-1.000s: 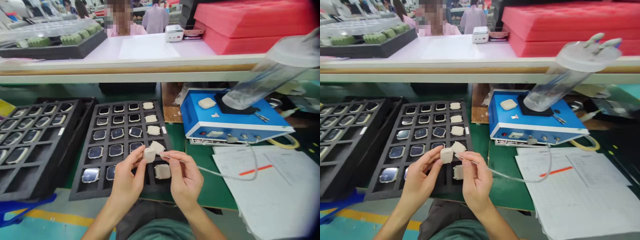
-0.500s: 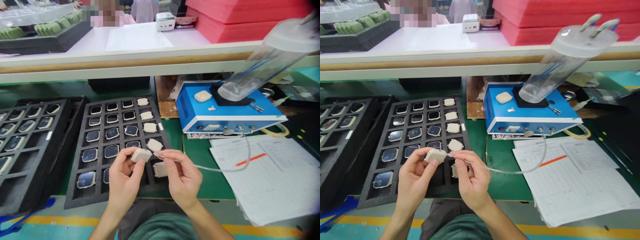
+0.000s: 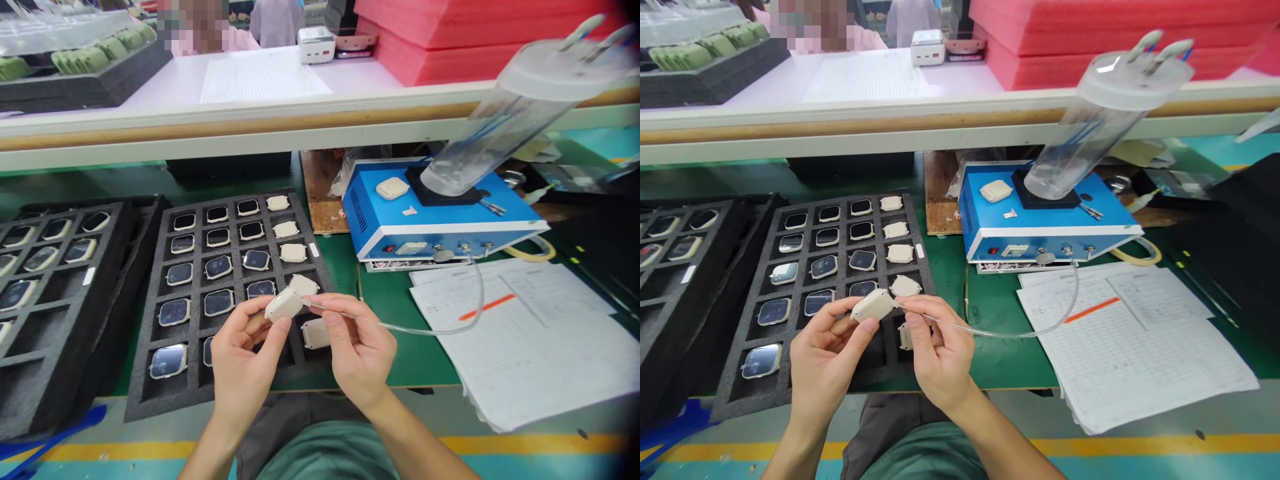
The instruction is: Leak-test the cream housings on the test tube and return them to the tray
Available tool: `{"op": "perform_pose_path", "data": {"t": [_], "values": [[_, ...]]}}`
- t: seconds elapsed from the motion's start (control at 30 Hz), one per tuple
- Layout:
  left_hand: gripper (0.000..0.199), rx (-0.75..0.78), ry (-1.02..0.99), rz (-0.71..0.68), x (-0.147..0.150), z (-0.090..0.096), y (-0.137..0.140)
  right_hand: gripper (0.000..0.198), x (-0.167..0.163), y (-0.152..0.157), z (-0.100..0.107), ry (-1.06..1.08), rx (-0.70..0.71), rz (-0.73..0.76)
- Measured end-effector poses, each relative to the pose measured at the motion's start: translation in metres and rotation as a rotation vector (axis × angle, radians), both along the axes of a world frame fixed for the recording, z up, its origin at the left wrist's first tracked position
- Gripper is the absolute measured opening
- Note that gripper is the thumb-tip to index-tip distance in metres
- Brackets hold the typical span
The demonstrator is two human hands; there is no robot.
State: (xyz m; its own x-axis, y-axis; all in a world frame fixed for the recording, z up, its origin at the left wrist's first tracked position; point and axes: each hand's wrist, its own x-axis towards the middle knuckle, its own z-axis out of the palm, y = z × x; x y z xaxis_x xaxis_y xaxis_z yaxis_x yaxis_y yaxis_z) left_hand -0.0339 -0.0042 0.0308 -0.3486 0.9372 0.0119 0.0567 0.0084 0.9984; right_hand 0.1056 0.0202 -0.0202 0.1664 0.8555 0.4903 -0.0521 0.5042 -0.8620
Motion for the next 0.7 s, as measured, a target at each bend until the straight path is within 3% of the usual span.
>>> {"op": "perform_pose_path", "data": {"t": [0.7], "values": [[0.023, 0.016, 0.085, 0.016, 0.0014, -0.0026, 0.0003, 0.023, 0.0019, 0.0017, 0.0011, -0.053, -0.008, -0.003]]}}
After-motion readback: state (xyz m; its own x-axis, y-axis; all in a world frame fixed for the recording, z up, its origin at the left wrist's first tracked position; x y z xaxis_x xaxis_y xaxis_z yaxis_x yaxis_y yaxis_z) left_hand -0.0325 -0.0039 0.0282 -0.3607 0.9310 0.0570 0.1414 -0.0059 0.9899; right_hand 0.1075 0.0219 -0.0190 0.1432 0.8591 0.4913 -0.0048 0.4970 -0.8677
